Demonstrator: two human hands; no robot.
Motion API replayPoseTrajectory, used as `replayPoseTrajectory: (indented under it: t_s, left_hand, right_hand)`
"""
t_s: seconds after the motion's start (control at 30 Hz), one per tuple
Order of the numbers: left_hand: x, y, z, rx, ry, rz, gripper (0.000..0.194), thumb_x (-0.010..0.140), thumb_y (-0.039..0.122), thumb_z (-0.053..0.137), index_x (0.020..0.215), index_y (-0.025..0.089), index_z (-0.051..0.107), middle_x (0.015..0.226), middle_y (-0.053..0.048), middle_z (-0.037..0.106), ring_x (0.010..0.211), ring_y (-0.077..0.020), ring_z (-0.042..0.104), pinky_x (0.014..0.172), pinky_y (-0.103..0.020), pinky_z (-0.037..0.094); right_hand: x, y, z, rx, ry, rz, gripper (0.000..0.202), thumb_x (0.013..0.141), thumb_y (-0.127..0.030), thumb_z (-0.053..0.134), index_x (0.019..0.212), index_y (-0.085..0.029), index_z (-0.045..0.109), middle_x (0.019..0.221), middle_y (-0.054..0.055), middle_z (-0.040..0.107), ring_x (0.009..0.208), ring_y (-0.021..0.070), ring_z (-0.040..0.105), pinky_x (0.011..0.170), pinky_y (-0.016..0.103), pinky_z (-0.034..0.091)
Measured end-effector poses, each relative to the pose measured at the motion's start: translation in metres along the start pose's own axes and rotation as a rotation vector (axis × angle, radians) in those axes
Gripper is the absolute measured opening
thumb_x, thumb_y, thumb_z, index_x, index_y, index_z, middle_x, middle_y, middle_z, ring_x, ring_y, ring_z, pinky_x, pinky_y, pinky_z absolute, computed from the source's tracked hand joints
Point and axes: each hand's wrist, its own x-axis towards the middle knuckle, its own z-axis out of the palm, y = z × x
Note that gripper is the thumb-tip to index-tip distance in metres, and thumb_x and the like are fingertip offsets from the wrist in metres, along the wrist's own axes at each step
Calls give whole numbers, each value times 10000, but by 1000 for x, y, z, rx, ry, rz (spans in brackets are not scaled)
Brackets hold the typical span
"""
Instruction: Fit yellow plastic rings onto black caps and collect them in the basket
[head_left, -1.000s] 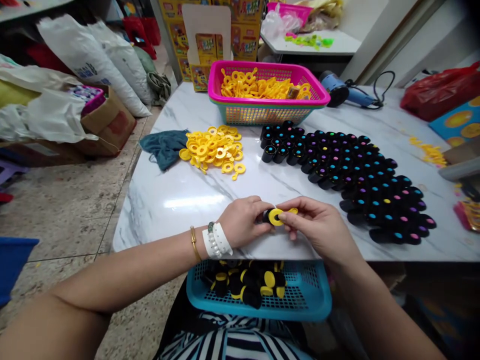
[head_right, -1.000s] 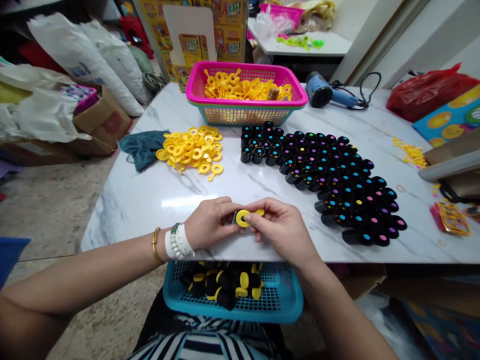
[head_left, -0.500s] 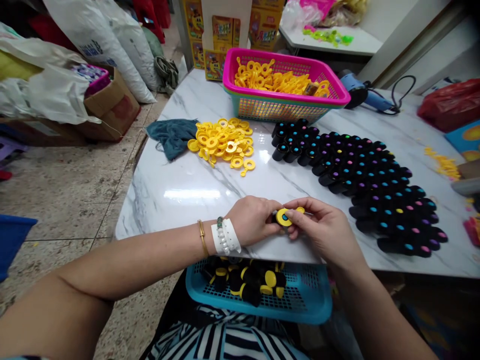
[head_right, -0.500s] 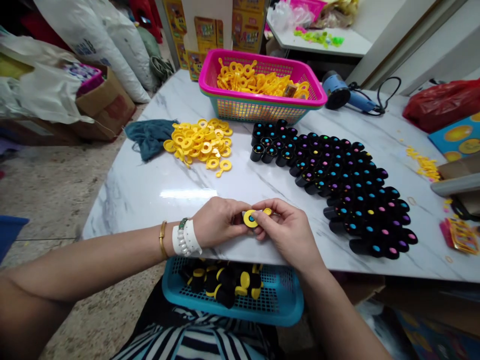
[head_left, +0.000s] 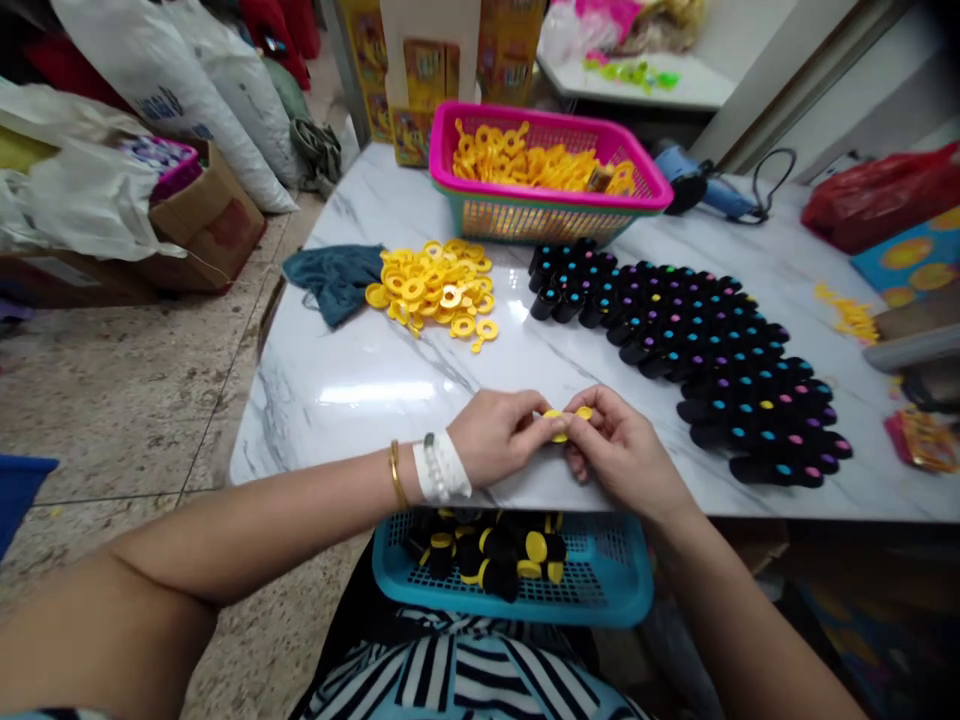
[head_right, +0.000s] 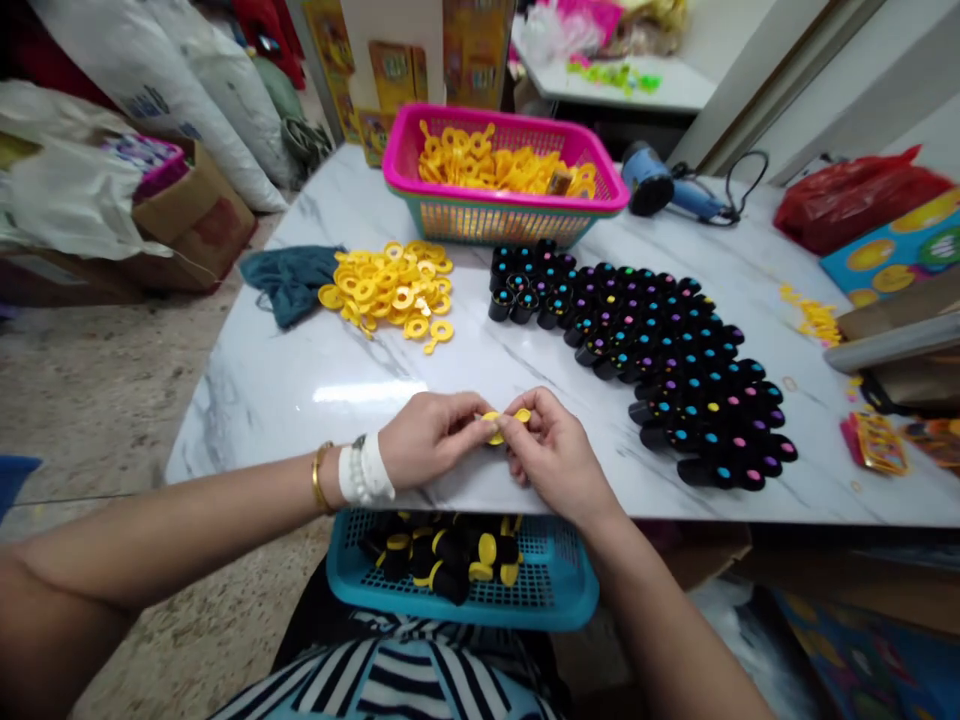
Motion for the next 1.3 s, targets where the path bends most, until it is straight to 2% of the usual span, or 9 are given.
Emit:
replayPoseTrajectory:
  t_s: [0.13,0.2,0.4,0.53,0.7,0.9,1.07,1.17,1.3]
  left_hand:
    - [-8,-5,10,143,114,153,457,809,486,653,1102,142,591,869,-41,603,791,-171,583,726,-290,487]
    - [-8,-7,12,210,119,195,358,825,433,638,1051,158,606,967,-62,580,863,-184,587,775,-306,505]
    - [-3,-6,11,285,84,251,274,861,308,547,1072,144,607,1002,-70,568,873,-179,597,793,-308,524]
    - [-2,-3,10,302,51,221,252,839,283,569,1040,142,624,999,-68,585,852,-179,598,741,-292,512]
    - [8,-8,6,222,4,166,261,816,395,656,926,163,697,843,-33,607,742,-157,571,669,-264,438]
    - [18,-18,-20,-37,-363,160,319,805,411,672,1031,192,725,653,32,578,601,-98,494,559,-209,326]
    - [16,-15,-30,-153,-390,-19,405,845,505,583,851,127,730,509,47,497,483,-74,413,482,-201,300]
    - [13,-13,-27,-282,-436,-162,407,816,518,606,773,124,696,511,31,558,450,-89,471,458,-208,349]
    - [8,-16,-22,-334,-405,-151,455,784,581,607,819,135,686,605,7,643,460,-93,515,452,-204,364]
  right_hand:
    - [-4,3,-2,2,90,-45,263,803,-388,710,911,-170,610,561,-65,545,432,62,444,414,178,360]
    - [-8,8,-6,57,105,-70,259,840,-374,676,982,-158,660,615,-35,582,486,72,487,478,195,411]
    - [-4,10,-19,281,-62,-28,228,852,-336,668,969,-140,690,655,14,635,537,102,574,486,209,455]
    - [9,-3,-20,170,-192,28,291,821,-348,707,1030,-167,617,558,-67,532,419,58,453,375,159,348]
    - [19,-13,-17,-48,-297,86,296,835,-390,684,986,-205,508,520,-114,446,379,48,380,337,144,281]
    - [16,-8,-18,-30,-399,77,347,878,-422,614,1115,-223,458,512,-107,517,364,82,456,375,186,424]
    - [5,-4,-10,-70,-399,59,466,939,-489,477,1302,-202,425,605,-39,631,477,125,626,461,223,509]
    - [1,-2,0,-53,-330,93,539,917,-534,480,1332,-195,425,618,-21,660,507,153,671,458,240,526]
    - [-4,-1,11,29,-234,127,619,870,-555,530,1352,-181,422,627,3,688,530,173,696,451,245,539]
